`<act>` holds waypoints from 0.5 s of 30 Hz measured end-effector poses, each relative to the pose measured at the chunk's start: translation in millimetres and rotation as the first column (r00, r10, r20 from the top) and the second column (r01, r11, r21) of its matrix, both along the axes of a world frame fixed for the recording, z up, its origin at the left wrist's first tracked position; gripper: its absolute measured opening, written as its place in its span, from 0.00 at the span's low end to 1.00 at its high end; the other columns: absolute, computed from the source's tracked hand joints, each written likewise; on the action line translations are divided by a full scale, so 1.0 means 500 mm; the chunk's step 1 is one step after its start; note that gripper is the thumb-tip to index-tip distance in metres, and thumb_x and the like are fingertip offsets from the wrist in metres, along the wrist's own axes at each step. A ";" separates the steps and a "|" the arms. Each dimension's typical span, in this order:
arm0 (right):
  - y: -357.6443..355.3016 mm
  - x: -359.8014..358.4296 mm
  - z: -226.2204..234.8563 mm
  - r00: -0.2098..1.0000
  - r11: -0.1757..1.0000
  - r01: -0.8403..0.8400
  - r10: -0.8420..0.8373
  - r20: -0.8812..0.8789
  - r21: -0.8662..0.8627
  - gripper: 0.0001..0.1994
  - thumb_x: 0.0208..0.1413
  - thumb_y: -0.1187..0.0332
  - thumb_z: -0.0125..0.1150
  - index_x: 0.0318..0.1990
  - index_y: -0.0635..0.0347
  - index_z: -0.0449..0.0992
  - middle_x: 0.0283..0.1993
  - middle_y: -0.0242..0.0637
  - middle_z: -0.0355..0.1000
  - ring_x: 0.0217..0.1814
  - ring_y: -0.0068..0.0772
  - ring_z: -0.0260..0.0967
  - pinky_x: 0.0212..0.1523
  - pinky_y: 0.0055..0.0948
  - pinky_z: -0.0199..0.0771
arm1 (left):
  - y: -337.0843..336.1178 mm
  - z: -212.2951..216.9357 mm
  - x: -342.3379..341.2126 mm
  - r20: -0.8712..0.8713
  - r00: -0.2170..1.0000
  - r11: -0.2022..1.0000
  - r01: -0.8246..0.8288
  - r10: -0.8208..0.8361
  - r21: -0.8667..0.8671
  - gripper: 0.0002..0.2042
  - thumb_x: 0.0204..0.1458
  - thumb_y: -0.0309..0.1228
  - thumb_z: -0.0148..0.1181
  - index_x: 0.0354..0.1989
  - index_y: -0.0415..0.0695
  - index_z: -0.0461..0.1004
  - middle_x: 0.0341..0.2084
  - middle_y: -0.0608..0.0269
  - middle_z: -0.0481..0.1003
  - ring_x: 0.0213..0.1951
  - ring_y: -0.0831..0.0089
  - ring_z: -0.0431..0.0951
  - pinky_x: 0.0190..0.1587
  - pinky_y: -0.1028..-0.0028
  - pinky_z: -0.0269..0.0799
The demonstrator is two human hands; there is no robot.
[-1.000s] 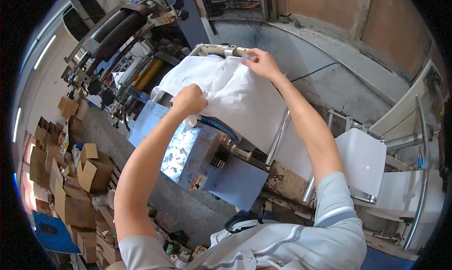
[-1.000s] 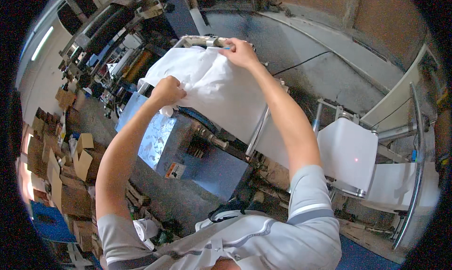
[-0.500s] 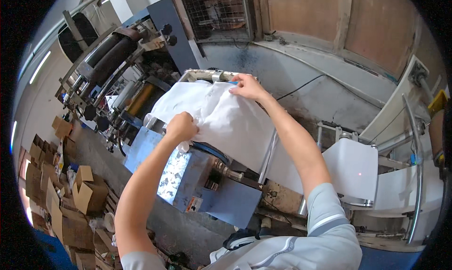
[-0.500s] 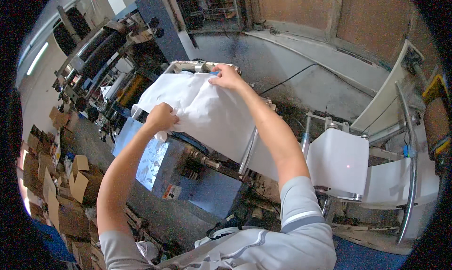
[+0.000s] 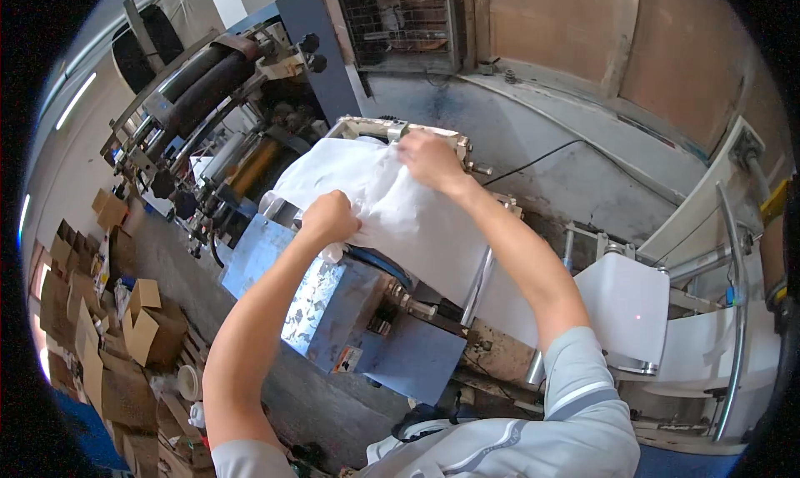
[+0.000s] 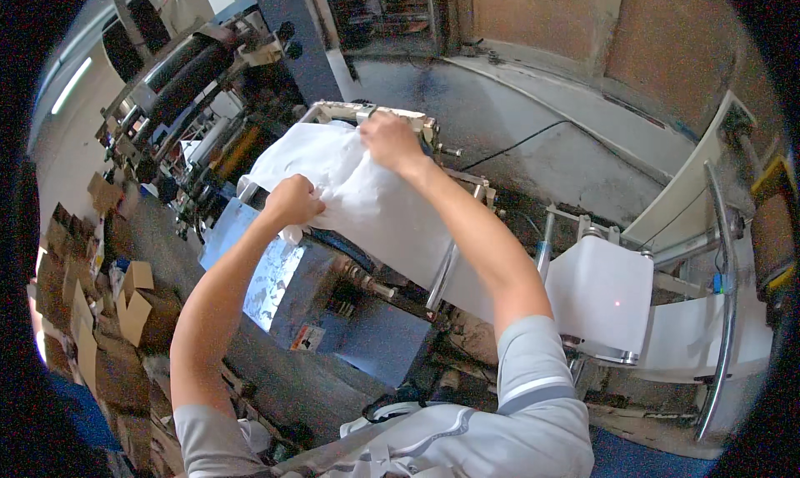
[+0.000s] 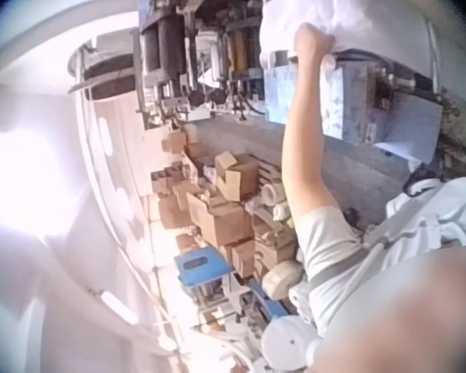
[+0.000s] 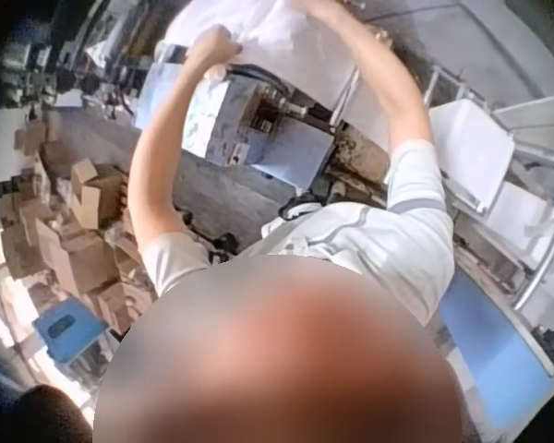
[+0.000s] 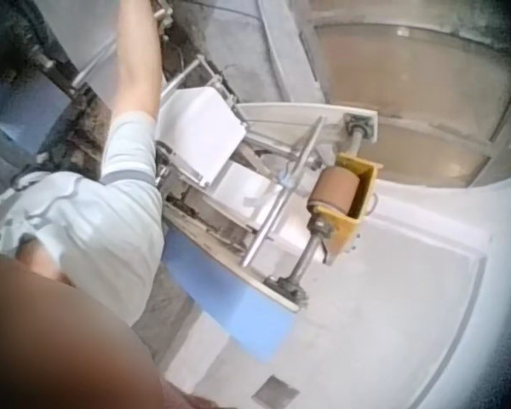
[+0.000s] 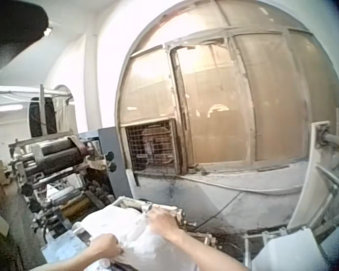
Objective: Threading a large roll of white paper or fabric through an industrial processing machine and adjusting the roll position.
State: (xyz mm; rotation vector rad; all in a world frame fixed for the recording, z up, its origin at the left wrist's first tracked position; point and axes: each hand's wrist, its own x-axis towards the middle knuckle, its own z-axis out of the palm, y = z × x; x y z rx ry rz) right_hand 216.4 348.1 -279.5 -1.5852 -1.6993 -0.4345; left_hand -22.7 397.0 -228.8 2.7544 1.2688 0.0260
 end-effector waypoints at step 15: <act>-0.003 -0.095 0.009 0.989 0.851 0.117 -0.056 0.134 -0.512 0.25 0.52 0.42 0.54 0.43 0.53 0.80 0.49 0.49 0.72 0.59 0.52 0.63 0.61 0.58 0.53 | 0.019 0.027 -0.006 -0.193 0.981 0.999 -0.029 0.023 -0.030 0.24 0.36 0.43 0.70 0.38 0.36 0.79 0.38 0.45 0.78 0.41 0.52 0.79 0.45 0.61 0.75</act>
